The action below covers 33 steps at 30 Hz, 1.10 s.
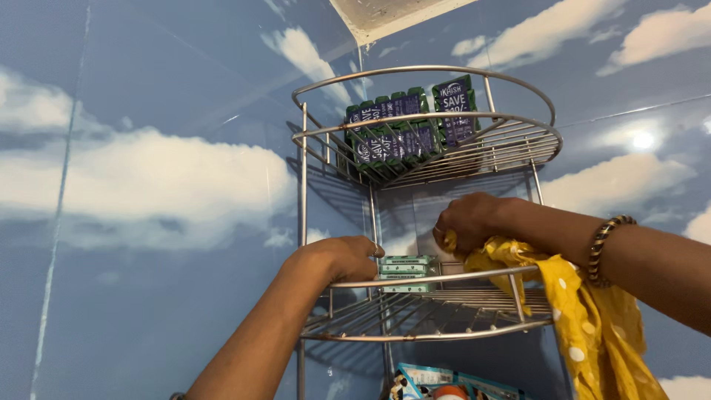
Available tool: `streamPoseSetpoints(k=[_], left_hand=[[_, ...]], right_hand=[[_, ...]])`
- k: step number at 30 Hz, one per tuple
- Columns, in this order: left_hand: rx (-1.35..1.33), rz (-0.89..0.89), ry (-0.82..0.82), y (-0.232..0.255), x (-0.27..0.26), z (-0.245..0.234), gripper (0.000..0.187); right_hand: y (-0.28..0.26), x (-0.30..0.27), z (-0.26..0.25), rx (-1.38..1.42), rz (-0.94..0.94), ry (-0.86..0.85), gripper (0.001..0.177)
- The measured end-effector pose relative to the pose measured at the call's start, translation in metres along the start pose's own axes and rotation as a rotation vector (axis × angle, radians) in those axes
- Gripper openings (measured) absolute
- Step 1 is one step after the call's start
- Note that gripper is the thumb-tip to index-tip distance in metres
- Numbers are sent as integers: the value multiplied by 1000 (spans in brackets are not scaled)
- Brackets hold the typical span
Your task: The person wipes multiple personal care items on a corner bathroom shelf using a yellow cloth. They handle tubes, boxes, and bottles one at a time, wiping each item and placing it back on the shelf.
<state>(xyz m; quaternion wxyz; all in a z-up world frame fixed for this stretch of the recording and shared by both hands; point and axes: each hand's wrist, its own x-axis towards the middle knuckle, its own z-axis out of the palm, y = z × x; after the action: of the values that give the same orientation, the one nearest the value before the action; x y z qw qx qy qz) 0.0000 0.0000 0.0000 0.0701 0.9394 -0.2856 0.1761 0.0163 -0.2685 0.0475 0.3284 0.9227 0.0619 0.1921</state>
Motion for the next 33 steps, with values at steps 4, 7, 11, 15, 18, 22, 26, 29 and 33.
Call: streamPoseSetpoints(k=[4, 7, 11, 15, 18, 22, 26, 29, 33], left_hand=[[22, -13, 17, 7, -10, -4, 70], [22, -49, 35, 9, -14, -4, 68], [25, -38, 45, 8, -15, -5, 67], [23, -33, 66, 8, -15, -3, 66], [12, -13, 70, 6, -12, -3, 66], [4, -8, 74, 3, -11, -3, 67], [-3, -9, 86, 2, -9, -1, 66], [-45, 2, 101, 3, -6, 1, 64], [-227, 154, 215, -1, -4, 0, 55]], right_hand=[[-6, 2, 3, 232, -54, -49, 65], [-13, 7, 2, 208, -76, -64, 78], [-26, 11, -1, 131, -69, -86, 88], [-17, 1, -7, 136, -9, 41, 66], [-14, -3, 2, 200, -129, 11, 58], [-10, 0, 13, 218, -191, -27, 61], [-7, 6, 21, 203, -168, -49, 62], [-3, 4, 21, 290, -199, -14, 60], [7, -19, 6, 454, -95, 140, 51]])
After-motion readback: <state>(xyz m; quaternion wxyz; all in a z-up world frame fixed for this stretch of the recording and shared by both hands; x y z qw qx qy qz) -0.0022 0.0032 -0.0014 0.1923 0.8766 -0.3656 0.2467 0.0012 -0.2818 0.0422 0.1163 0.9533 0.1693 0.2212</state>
